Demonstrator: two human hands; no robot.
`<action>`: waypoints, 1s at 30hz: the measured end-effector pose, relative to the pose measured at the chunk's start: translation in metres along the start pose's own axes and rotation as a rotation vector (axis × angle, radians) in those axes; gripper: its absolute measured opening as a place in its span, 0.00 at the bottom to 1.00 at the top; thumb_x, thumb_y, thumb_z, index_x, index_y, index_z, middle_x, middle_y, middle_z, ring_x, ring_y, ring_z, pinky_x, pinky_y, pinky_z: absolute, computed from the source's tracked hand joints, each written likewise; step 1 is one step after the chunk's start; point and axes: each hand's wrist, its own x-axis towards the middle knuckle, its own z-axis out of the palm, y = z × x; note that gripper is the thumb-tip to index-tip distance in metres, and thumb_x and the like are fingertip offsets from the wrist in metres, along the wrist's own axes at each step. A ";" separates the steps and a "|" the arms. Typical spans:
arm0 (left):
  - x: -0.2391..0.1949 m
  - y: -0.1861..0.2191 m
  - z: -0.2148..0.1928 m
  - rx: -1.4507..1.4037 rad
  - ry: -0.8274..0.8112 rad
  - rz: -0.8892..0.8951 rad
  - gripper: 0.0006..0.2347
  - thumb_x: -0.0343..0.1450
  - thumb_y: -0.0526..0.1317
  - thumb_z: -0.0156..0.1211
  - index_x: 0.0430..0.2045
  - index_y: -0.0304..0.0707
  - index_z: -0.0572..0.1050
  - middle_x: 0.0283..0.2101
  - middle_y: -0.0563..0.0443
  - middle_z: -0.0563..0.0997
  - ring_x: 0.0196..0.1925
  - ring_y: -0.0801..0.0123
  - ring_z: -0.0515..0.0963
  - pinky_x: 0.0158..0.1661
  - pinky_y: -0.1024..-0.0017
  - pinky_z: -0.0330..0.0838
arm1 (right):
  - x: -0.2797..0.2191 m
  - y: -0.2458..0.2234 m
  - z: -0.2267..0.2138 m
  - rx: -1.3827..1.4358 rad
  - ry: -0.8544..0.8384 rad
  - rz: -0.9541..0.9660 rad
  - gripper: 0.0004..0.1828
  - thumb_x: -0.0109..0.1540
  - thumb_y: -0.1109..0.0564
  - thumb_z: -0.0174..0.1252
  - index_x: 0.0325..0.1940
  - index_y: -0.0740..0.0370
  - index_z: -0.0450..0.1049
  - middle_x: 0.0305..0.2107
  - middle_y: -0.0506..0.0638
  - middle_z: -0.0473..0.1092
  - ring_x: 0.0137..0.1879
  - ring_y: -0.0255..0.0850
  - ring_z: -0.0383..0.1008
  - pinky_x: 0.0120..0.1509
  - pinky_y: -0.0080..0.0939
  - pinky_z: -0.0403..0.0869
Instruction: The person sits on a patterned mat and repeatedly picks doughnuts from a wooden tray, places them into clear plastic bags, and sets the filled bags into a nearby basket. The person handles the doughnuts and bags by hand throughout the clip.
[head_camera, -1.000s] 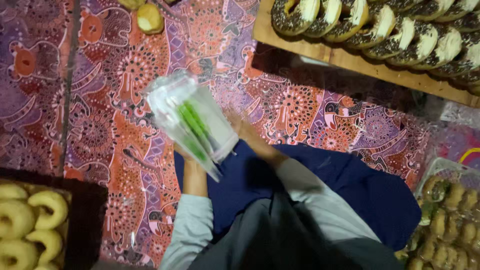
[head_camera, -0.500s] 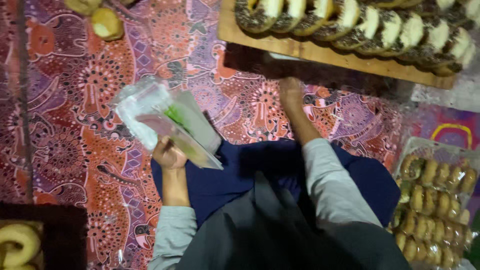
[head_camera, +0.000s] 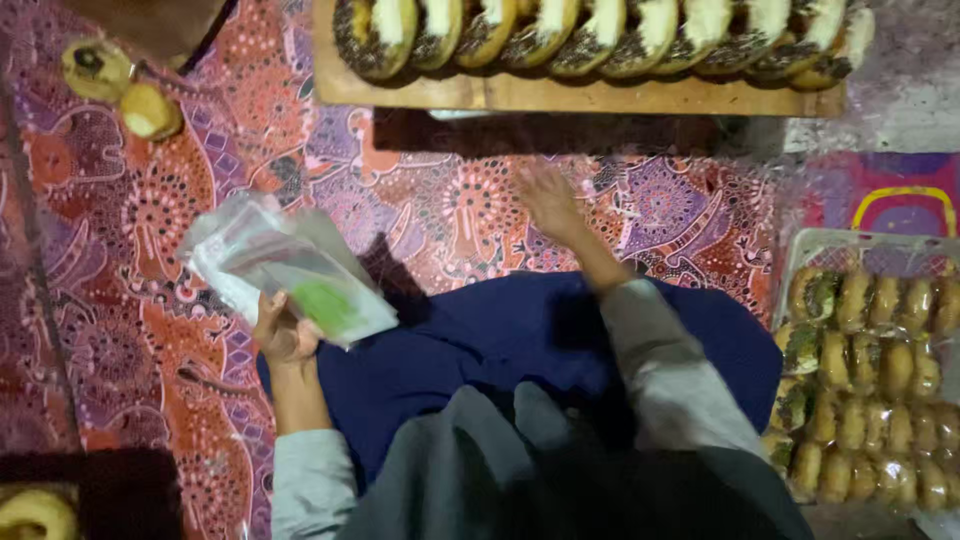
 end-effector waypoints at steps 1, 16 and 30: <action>0.007 -0.008 -0.008 0.016 0.010 -0.005 0.18 0.70 0.35 0.61 0.55 0.32 0.72 0.51 0.45 0.79 0.57 0.57 0.79 0.62 0.54 0.73 | -0.013 0.061 -0.025 0.041 0.020 0.157 0.21 0.68 0.53 0.55 0.63 0.64 0.73 0.58 0.62 0.71 0.67 0.59 0.66 0.71 0.59 0.65; 0.046 -0.136 0.136 0.338 -0.198 -0.435 0.14 0.70 0.32 0.65 0.48 0.27 0.74 0.41 0.48 0.83 0.41 0.67 0.82 0.45 0.68 0.77 | -0.061 0.071 -0.121 0.562 0.162 0.843 0.36 0.62 0.53 0.66 0.70 0.69 0.61 0.55 0.68 0.72 0.61 0.57 0.75 0.65 0.52 0.73; 0.050 -0.127 0.137 1.270 -0.107 0.249 0.07 0.68 0.37 0.61 0.33 0.32 0.79 0.42 0.35 0.81 0.46 0.53 0.80 0.49 0.65 0.72 | 0.036 -0.115 -0.087 1.202 -0.066 0.786 0.47 0.64 0.45 0.64 0.76 0.65 0.46 0.67 0.65 0.54 0.69 0.51 0.59 0.67 0.47 0.67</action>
